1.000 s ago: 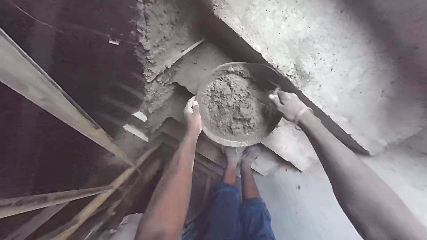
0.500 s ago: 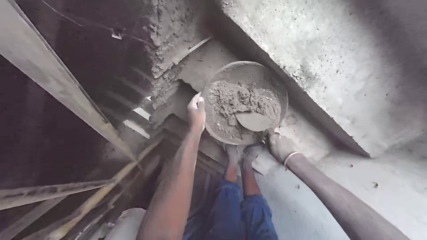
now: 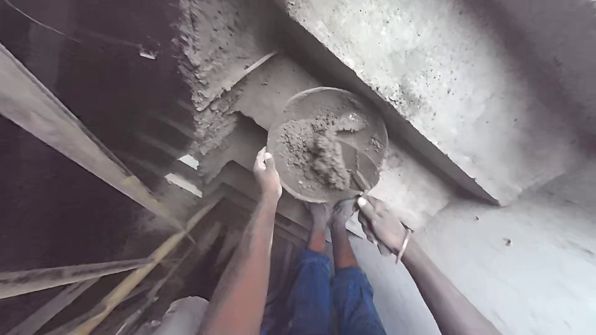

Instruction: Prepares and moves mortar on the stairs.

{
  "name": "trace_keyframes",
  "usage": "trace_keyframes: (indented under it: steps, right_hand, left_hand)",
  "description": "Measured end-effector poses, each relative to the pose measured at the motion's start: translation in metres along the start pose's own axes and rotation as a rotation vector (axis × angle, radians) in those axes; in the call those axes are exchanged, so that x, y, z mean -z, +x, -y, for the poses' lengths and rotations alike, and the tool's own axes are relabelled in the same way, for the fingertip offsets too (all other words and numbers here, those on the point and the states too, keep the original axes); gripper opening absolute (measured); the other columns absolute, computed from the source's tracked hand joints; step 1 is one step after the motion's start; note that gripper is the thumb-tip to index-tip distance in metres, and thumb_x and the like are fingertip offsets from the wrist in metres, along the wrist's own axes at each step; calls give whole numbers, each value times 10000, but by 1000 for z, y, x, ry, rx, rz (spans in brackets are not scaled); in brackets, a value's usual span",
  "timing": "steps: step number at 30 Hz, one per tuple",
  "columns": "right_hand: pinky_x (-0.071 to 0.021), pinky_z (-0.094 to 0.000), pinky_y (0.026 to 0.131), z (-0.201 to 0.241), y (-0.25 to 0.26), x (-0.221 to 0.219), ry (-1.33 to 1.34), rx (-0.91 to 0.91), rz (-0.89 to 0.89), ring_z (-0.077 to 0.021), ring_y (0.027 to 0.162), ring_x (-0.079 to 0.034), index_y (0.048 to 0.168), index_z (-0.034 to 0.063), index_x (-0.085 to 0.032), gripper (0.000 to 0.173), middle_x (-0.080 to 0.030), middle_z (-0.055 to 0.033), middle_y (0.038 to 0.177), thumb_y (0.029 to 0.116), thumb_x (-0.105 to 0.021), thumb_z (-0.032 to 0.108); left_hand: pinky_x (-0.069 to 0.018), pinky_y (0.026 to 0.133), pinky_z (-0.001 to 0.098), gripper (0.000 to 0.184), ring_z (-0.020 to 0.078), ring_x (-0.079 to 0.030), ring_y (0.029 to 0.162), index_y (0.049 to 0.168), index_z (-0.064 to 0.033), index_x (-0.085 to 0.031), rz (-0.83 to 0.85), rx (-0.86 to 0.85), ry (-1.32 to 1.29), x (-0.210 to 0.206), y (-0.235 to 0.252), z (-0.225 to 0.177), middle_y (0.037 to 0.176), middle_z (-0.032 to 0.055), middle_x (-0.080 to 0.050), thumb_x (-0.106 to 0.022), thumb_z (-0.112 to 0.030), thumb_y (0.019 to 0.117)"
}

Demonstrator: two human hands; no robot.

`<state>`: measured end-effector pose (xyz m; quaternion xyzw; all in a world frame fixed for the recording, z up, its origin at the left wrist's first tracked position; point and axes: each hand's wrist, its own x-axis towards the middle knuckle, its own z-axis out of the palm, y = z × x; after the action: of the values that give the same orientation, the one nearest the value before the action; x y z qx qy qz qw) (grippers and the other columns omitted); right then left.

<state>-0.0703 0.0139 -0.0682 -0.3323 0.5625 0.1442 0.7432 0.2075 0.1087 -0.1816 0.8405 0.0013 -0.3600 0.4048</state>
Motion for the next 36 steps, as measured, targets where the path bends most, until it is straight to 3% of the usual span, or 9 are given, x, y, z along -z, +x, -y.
trace_keyframes:
  steps: [6,10,14,20,23,27,32,34,36]
  right_hand:
    - [-476,-340,417,-39,8,3,138,-179,-353,-161,432,-483,1050,17,-596,499,-508,-44,606,1136,-293,405]
    - [-429,-261,352,-13,10,-57,395,-240,-121,-106,373,-430,1000,29,-546,453,-447,-8,554,1138,-305,386]
    - [-439,-231,347,-17,-51,-45,589,-128,62,-69,372,-444,1036,77,-592,432,-464,22,561,1082,-371,445]
    - [-410,-171,363,-85,-22,-51,895,-486,281,-29,403,-446,976,137,-577,478,-484,43,604,1101,-309,513]
    - [-388,-215,336,-53,65,-82,564,-225,249,-65,361,-408,992,84,-565,430,-446,26,542,1121,-330,420]
    - [-424,-253,394,-31,74,-89,286,51,73,-85,403,-418,1055,64,-533,303,-429,24,568,1110,-390,325]
    - [-587,-491,684,-35,38,-73,-585,425,-471,-284,741,-709,1105,-63,-655,515,-692,-148,804,1030,-450,404]
    - [-601,-570,761,-36,56,-81,-757,374,-571,-402,845,-745,1137,-92,-678,443,-736,-237,907,1030,-514,305]
    - [-550,-551,942,-10,67,-72,-836,82,-313,-395,1053,-706,1303,-26,-587,457,-713,-230,1092,1089,-453,355]
  left_hand:
    - [-506,1052,446,387,212,-593,1256,1451,-74,-519,-50,37,-56,-3,-9,7,1414,138,-575,-408,-213,1107]
    - [-498,1056,433,391,214,-585,1263,1468,-71,-500,-78,88,-102,-6,-18,11,1421,147,-566,-401,-187,1107]
    - [-544,992,432,378,213,-630,1184,1459,-83,-495,-55,122,-173,-3,-18,21,1346,152,-603,-391,-193,1112]
    - [-542,1007,421,398,203,-622,1195,1462,-57,-469,-41,87,-222,-3,-30,28,1359,155,-587,-374,-213,1109]
    - [-524,1041,395,432,195,-593,1239,1475,-17,-436,-63,52,-241,-5,-47,37,1400,167,-554,-370,-220,1100]
    - [-515,1047,379,437,179,-583,1247,1488,-16,-407,-60,49,-276,-5,-48,43,1418,153,-539,-356,-219,1104]
    - [-504,1058,395,420,190,-573,1266,1478,-37,-440,-38,68,-238,-5,-23,35,1420,162,-542,-343,-216,1111]
    - [-516,1041,402,408,197,-585,1249,1466,-45,-457,-36,84,-233,-4,-20,32,1403,160,-554,-346,-217,1114]
    - [-503,1056,404,404,199,-572,1268,1463,-37,-462,-33,88,-239,-3,-21,29,1418,160,-548,-355,-206,1113]
